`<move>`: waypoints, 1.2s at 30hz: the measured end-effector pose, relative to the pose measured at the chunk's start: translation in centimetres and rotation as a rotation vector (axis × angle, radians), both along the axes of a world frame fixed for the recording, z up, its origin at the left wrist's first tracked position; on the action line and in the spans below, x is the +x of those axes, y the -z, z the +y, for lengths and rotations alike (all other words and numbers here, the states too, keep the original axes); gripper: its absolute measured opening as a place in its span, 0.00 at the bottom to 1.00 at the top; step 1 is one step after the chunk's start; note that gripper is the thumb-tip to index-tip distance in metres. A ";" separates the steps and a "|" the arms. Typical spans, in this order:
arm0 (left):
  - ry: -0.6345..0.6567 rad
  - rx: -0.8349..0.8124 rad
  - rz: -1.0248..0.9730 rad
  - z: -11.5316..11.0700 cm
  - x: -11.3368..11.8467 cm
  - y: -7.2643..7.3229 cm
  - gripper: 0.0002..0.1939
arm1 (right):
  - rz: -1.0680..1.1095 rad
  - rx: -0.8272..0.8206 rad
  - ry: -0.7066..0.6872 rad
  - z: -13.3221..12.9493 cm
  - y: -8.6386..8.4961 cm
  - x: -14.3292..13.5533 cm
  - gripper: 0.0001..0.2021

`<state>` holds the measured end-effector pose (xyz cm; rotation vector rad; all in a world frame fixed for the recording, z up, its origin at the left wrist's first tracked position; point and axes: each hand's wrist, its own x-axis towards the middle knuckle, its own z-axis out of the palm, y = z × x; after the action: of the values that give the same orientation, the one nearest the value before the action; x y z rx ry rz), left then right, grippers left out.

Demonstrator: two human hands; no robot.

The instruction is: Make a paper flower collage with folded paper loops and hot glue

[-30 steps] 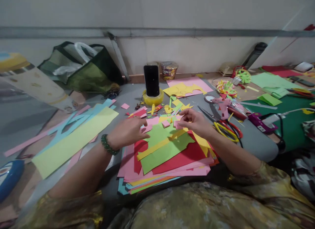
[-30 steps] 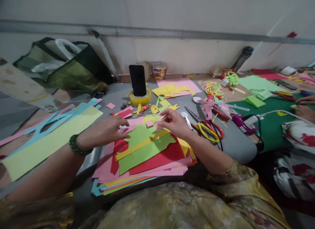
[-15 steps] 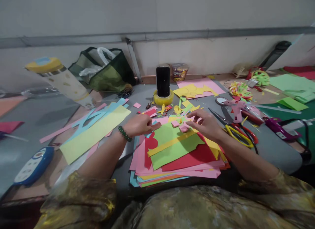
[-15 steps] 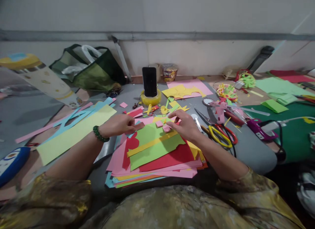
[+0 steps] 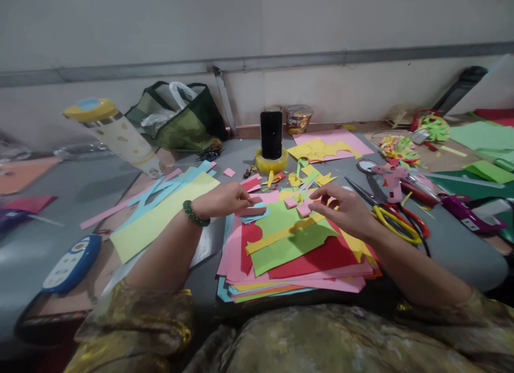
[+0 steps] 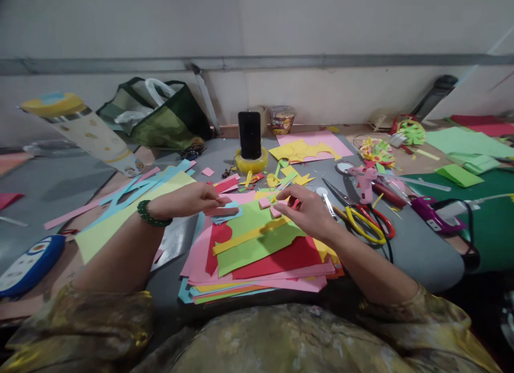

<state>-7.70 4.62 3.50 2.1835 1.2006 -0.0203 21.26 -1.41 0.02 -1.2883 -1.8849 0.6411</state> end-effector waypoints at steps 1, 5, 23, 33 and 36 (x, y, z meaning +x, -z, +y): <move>-0.018 -0.008 -0.049 -0.1 0.0 -0.2 0.21 | -0.001 -0.010 -0.020 -0.1 -0.2 -0.2 0.18; -0.091 -0.220 -0.299 -0.9 0.8 -0.4 0.18 | 0.029 -0.051 -0.086 0.0 -1.1 -1.6 0.19; -0.198 -0.578 -0.660 -2.9 4.3 3.4 0.29 | 0.228 -0.212 -0.201 1.8 0.9 -4.6 0.14; -0.227 -0.527 -0.634 -2.9 4.7 3.3 0.25 | 0.286 -0.270 -0.097 2.1 1.6 -4.4 0.14; -0.230 -0.518 -0.665 -3.0 5.0 3.5 0.25 | 0.326 -0.306 -0.054 2.2 1.6 -4.4 0.20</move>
<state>-2.72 1.66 -0.04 1.4205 0.9138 0.4132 16.88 0.75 -1.60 -1.2318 -1.5994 1.1309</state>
